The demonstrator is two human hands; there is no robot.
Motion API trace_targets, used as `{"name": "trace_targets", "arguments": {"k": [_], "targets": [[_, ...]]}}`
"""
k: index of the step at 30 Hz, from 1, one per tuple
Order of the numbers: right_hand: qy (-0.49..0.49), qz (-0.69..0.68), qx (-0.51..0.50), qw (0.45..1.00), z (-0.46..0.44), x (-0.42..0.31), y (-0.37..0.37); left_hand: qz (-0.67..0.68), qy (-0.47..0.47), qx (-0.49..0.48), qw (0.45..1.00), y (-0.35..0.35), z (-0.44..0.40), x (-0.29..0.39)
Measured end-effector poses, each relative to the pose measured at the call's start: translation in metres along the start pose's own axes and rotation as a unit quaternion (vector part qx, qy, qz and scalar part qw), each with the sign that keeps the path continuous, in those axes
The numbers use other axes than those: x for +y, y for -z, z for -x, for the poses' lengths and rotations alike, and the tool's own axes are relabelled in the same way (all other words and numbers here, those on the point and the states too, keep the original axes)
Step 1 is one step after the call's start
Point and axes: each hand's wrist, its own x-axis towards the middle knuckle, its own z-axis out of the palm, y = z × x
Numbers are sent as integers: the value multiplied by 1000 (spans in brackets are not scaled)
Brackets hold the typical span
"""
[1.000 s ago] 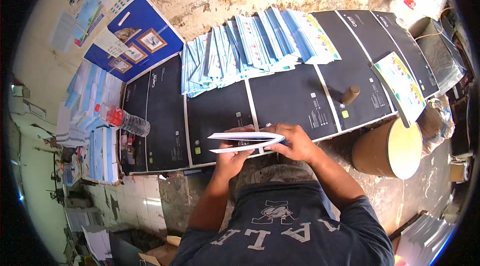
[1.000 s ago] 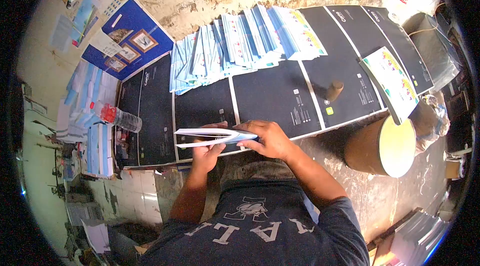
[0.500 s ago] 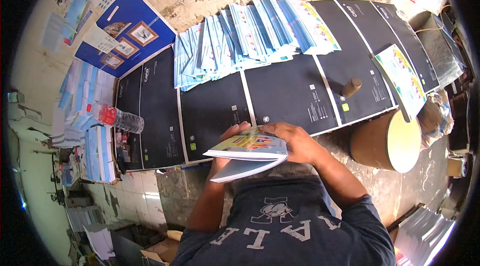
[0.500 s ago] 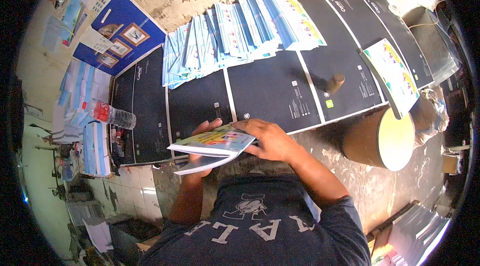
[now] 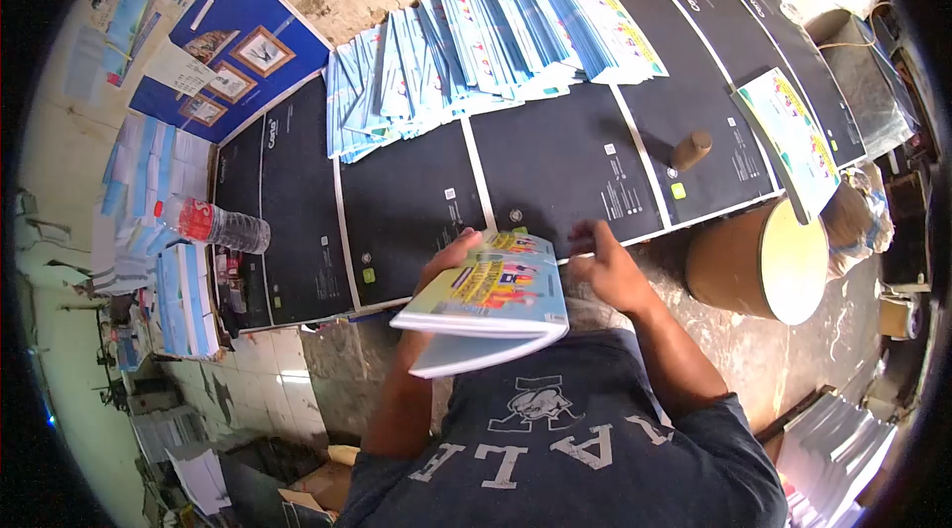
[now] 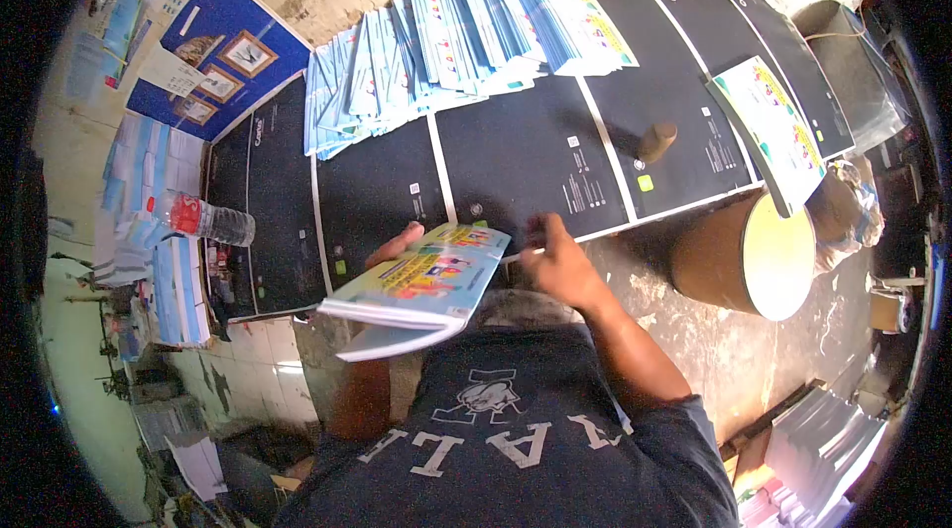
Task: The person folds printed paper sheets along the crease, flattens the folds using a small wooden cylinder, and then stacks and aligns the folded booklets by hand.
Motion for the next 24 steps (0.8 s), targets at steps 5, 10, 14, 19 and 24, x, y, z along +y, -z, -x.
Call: {"name": "trace_targets", "arguments": {"k": [5,10,14,19,24], "targets": [[-282,-387,-79,874,36,-5,-36,-304,-246,-86,916,-40,6,13],[-178,-324,-82,925,10,-35,-29,-567,-162,27,807,-73,22,35],[23,-251,-66,965,-22,-72,-18,-261,-30,179,948,-42,-7,48],[191,8,-43,981,-65,-62,-17,-240,-12,127,962,-42,-43,40],[193,1,-61,979,-78,-34,-16,-345,-106,170,917,-41,-45,5]]}}
